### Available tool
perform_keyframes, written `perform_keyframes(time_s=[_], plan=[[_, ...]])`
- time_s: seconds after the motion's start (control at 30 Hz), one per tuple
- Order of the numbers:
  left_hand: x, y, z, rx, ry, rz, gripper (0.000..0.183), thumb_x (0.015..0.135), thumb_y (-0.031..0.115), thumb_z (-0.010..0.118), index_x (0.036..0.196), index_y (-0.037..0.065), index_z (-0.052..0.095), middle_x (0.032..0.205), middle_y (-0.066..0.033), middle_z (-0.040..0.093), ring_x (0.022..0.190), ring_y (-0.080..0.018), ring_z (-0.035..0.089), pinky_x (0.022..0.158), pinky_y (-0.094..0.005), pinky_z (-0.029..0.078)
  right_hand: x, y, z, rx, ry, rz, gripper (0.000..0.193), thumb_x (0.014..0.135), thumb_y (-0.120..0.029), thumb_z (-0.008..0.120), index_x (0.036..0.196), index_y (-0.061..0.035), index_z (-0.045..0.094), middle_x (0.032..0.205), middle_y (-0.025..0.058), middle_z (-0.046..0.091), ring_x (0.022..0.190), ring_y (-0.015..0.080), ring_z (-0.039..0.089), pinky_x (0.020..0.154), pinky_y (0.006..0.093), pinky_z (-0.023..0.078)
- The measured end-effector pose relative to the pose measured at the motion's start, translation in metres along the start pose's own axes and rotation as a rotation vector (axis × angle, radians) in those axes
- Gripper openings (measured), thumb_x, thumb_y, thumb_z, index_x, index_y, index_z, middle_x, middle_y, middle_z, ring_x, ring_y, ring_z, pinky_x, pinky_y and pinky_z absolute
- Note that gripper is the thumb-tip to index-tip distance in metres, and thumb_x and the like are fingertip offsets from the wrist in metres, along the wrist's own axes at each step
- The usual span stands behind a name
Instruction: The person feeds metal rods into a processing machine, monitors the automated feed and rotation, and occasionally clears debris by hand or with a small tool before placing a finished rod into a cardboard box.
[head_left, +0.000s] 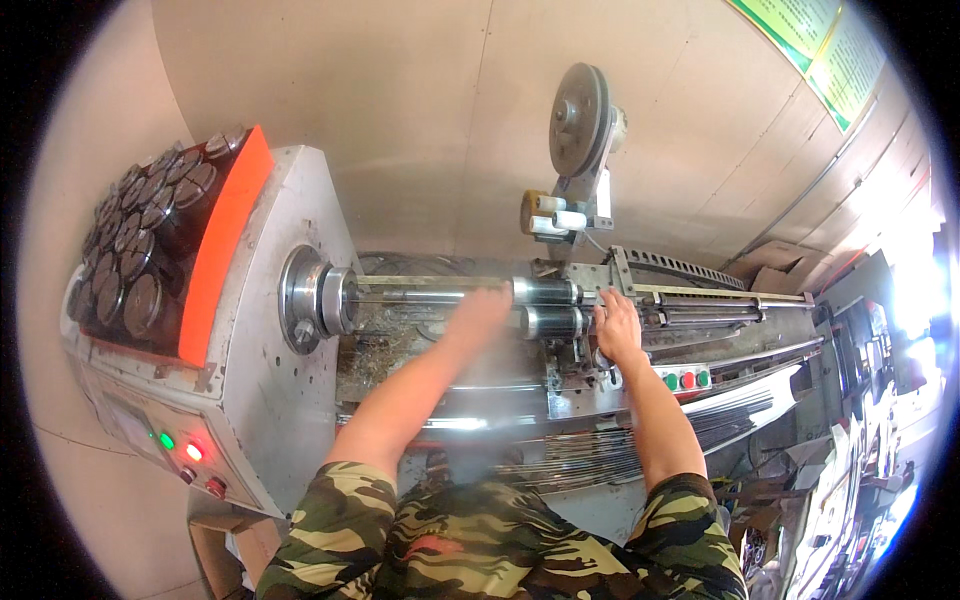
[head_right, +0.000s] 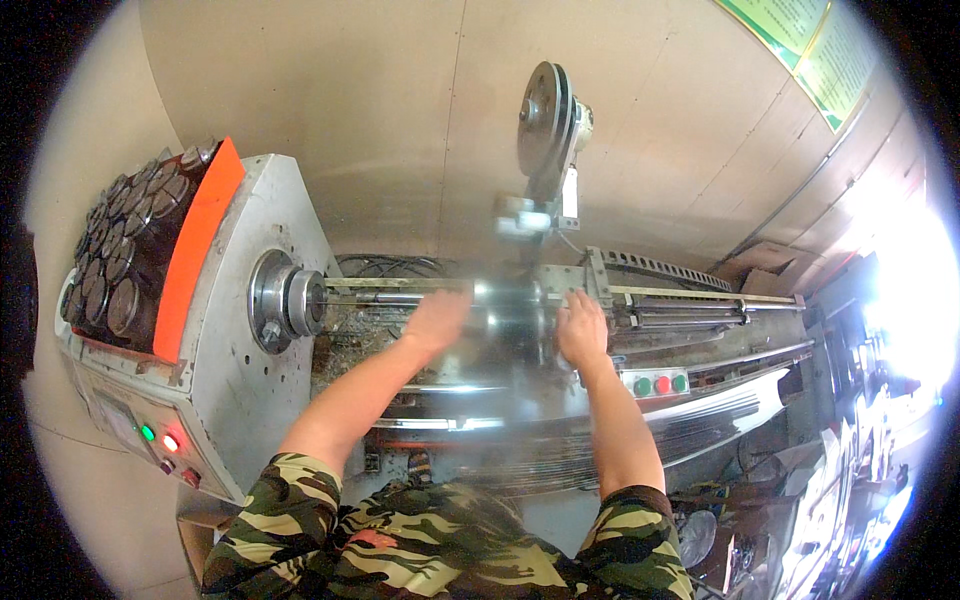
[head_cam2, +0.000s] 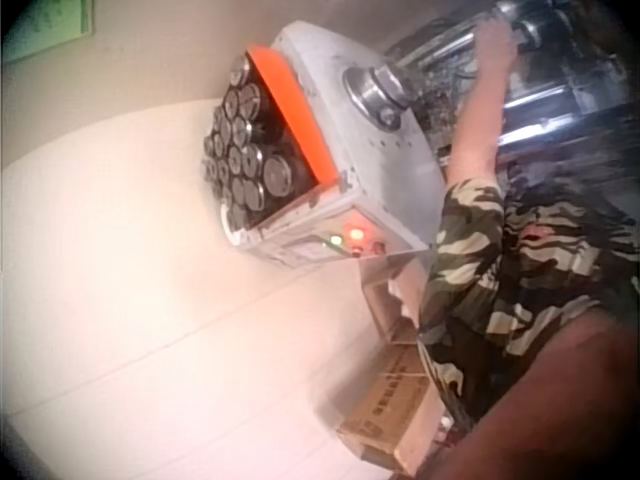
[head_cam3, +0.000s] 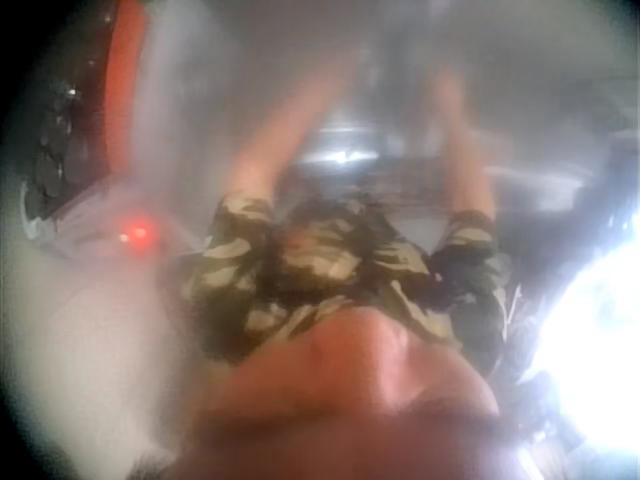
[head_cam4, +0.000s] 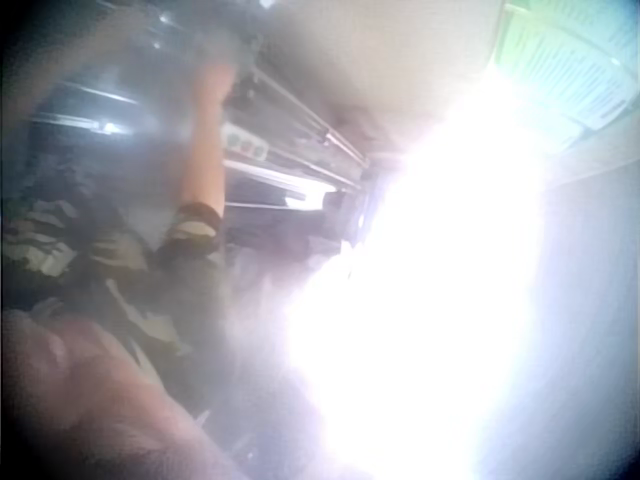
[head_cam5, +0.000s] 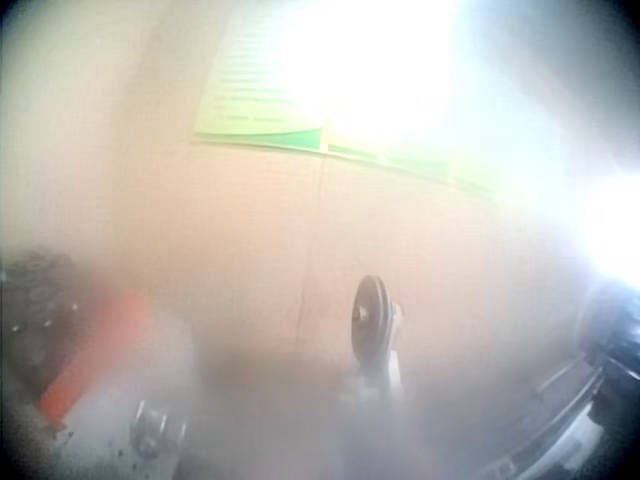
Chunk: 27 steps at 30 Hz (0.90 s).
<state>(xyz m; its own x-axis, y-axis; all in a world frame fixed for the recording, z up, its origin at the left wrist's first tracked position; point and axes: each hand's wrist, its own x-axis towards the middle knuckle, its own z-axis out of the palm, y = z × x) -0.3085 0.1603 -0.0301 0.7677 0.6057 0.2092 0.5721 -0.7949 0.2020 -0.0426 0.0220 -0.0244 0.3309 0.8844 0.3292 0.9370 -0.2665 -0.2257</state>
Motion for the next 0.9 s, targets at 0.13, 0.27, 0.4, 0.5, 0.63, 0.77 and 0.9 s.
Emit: perform_keyframes(time_s=[0.13, 0.27, 0.4, 0.5, 0.63, 0.77, 0.9], plan=[[0.006, 0.006, -0.009, 0.028, -0.083, 0.013, 0.047, 0.090, 0.005, 0.055, 0.135, -0.006, 0.052, 0.094, -0.0197, 0.072, 0.089, -0.0352, 0.072, 0.074, -0.0453, 0.059, 0.000, 0.007, -0.001, 0.006, 0.002, 0.014, 0.040, 0.096, -0.025, 0.056, 0.130, -0.0040, 0.061, 0.140, 0.0231, 0.056, 0.128, 0.0409, 0.052, 0.111, 0.0480, 0.039], [0.004, 0.006, -0.011, 0.039, -0.080, 0.038, 0.045, 0.090, 0.008, 0.055, 0.134, -0.005, 0.054, 0.096, -0.0202, 0.072, 0.090, -0.0346, 0.072, 0.075, -0.0466, 0.059, 0.001, 0.016, -0.001, -0.011, -0.015, 0.012, 0.041, 0.097, -0.026, 0.056, 0.131, -0.0042, 0.061, 0.141, 0.0220, 0.056, 0.129, 0.0396, 0.051, 0.112, 0.0473, 0.039], [-0.002, -0.002, -0.010, -0.026, -0.032, -0.004, 0.024, 0.089, 0.007, 0.056, 0.112, 0.001, 0.059, 0.092, -0.0211, 0.072, 0.090, -0.0371, 0.072, 0.074, -0.0473, 0.059, 0.002, 0.014, -0.007, -0.011, -0.028, 0.022, 0.041, 0.097, -0.027, 0.056, 0.131, -0.0043, 0.060, 0.141, 0.0215, 0.055, 0.130, 0.0392, 0.051, 0.112, 0.0468, 0.039], [-0.005, -0.012, -0.013, -0.023, -0.095, -0.003, 0.026, 0.089, 0.008, 0.056, 0.114, 0.001, 0.059, 0.094, -0.0195, 0.071, 0.091, -0.0363, 0.071, 0.076, -0.0467, 0.059, 0.001, 0.023, -0.005, -0.021, -0.038, 0.035, 0.041, 0.097, -0.028, 0.056, 0.131, -0.0047, 0.060, 0.142, 0.0210, 0.055, 0.130, 0.0391, 0.051, 0.112, 0.0466, 0.038], [-0.019, -0.027, -0.017, 0.046, -0.072, 0.038, 0.035, 0.089, 0.008, 0.055, 0.123, 0.001, 0.057, 0.099, -0.0170, 0.070, 0.095, -0.0340, 0.069, 0.077, -0.0450, 0.058, 0.000, 0.032, -0.007, -0.036, -0.045, 0.054, 0.041, 0.098, -0.028, 0.056, 0.132, -0.0056, 0.060, 0.142, 0.0196, 0.056, 0.130, 0.0384, 0.050, 0.112, 0.0462, 0.038], [-0.028, -0.041, -0.020, 0.122, -0.099, 0.046, 0.043, 0.089, 0.008, 0.054, 0.131, 0.000, 0.054, 0.103, -0.0158, 0.068, 0.096, -0.0327, 0.066, 0.077, -0.0441, 0.057, 0.001, 0.038, -0.005, -0.063, -0.039, 0.055, 0.041, 0.097, -0.028, 0.057, 0.131, -0.0058, 0.061, 0.140, 0.0198, 0.057, 0.130, 0.0382, 0.051, 0.112, 0.0459, 0.039], [-0.034, -0.053, -0.025, 0.101, -0.112, 0.014, 0.041, 0.091, 0.008, 0.052, 0.131, 0.000, 0.053, 0.102, -0.0161, 0.068, 0.096, -0.0335, 0.066, 0.080, -0.0449, 0.055, 0.000, 0.051, -0.003, -0.062, -0.032, 0.036, 0.040, 0.097, -0.027, 0.057, 0.131, -0.0055, 0.061, 0.139, 0.0203, 0.057, 0.130, 0.0380, 0.051, 0.112, 0.0455, 0.039]])
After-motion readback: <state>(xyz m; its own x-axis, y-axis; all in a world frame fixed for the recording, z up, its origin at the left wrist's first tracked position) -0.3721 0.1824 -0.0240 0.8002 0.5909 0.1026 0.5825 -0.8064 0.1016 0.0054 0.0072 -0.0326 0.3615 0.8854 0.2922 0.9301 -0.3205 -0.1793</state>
